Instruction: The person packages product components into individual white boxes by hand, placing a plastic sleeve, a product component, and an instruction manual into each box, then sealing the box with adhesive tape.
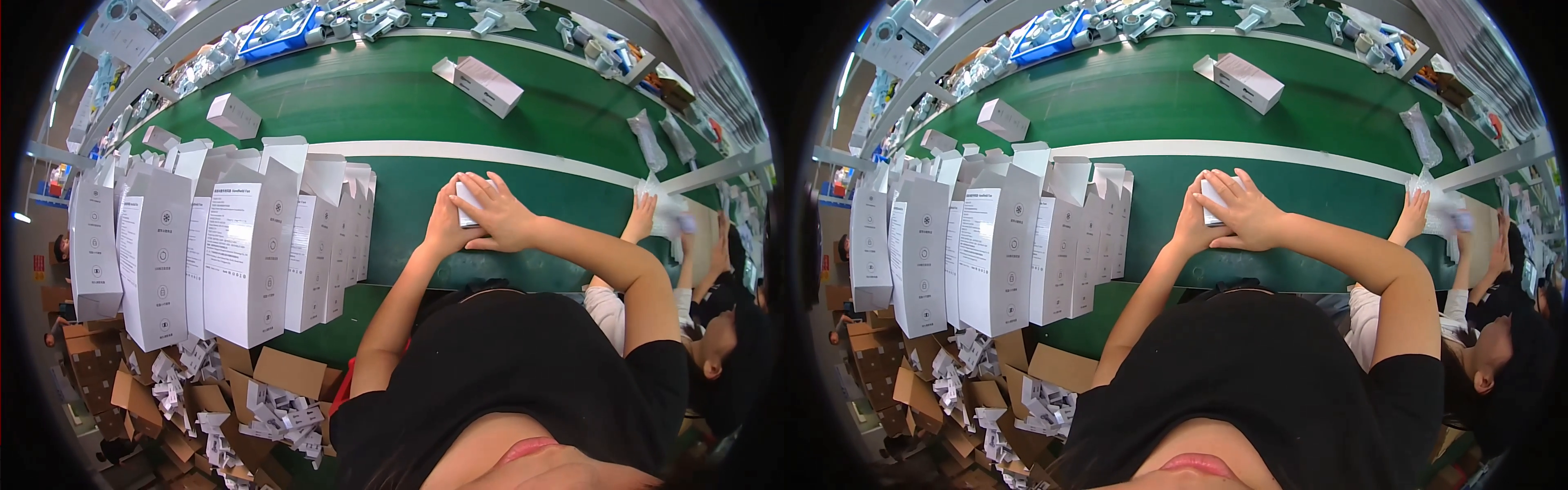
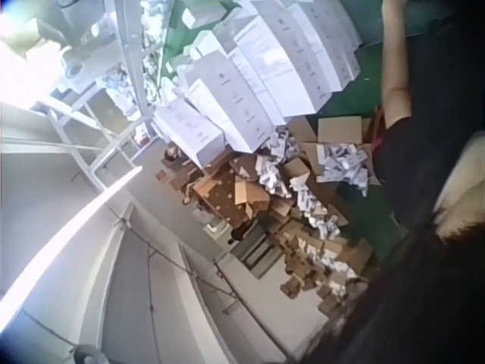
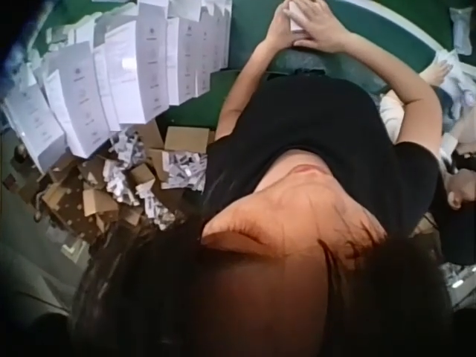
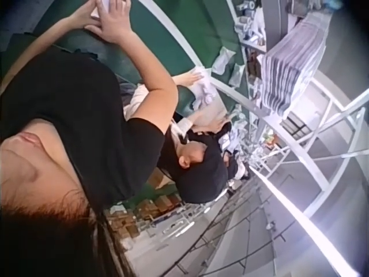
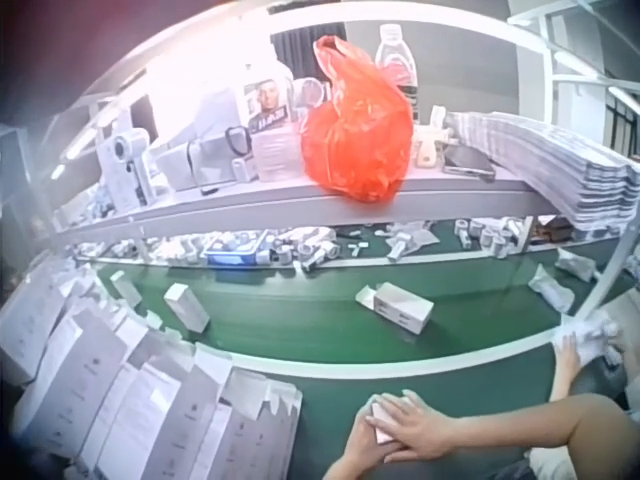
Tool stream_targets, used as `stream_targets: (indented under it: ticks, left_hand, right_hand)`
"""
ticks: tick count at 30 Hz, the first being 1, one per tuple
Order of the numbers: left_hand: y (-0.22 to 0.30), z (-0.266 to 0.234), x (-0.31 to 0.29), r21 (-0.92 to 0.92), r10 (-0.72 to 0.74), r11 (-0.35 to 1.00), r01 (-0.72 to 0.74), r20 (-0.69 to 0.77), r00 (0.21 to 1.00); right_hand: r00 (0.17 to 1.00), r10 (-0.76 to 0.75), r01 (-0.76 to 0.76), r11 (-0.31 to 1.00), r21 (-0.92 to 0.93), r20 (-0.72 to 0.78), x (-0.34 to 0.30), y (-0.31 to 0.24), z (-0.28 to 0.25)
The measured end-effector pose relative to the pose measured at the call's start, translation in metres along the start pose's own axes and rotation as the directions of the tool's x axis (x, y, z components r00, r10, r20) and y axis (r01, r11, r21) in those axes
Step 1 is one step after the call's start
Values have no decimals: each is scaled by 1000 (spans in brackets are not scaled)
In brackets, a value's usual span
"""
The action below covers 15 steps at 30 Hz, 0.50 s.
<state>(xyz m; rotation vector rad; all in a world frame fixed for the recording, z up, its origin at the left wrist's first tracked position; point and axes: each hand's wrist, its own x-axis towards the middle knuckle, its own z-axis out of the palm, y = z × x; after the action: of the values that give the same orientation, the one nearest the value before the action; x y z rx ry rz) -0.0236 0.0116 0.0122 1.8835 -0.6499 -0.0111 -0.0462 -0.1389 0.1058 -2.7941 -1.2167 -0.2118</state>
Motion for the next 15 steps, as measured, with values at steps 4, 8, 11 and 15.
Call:
stream_targets:
  ticks: [4,8,11,15]
  left_hand:
    - [2,-6,1,25,44,999,-43,-19,999]
    - [-3,-19,-22,281,10,960,3,-44,999]
    - [-9,-4,-45,241,-164,950,201,-165,973]
    - [-2,12,-51,187,-204,950,249,-230,952]
  right_hand:
    - [1000,21,-21,1000,-2,-4,8,12,4]
    - [995,90,-89,996,-21,54,36,54,0]
    - [991,116,-125,983,-138,-73,82,103,-5]
    - [966,143,-201,941,-274,-217,151,162,29]
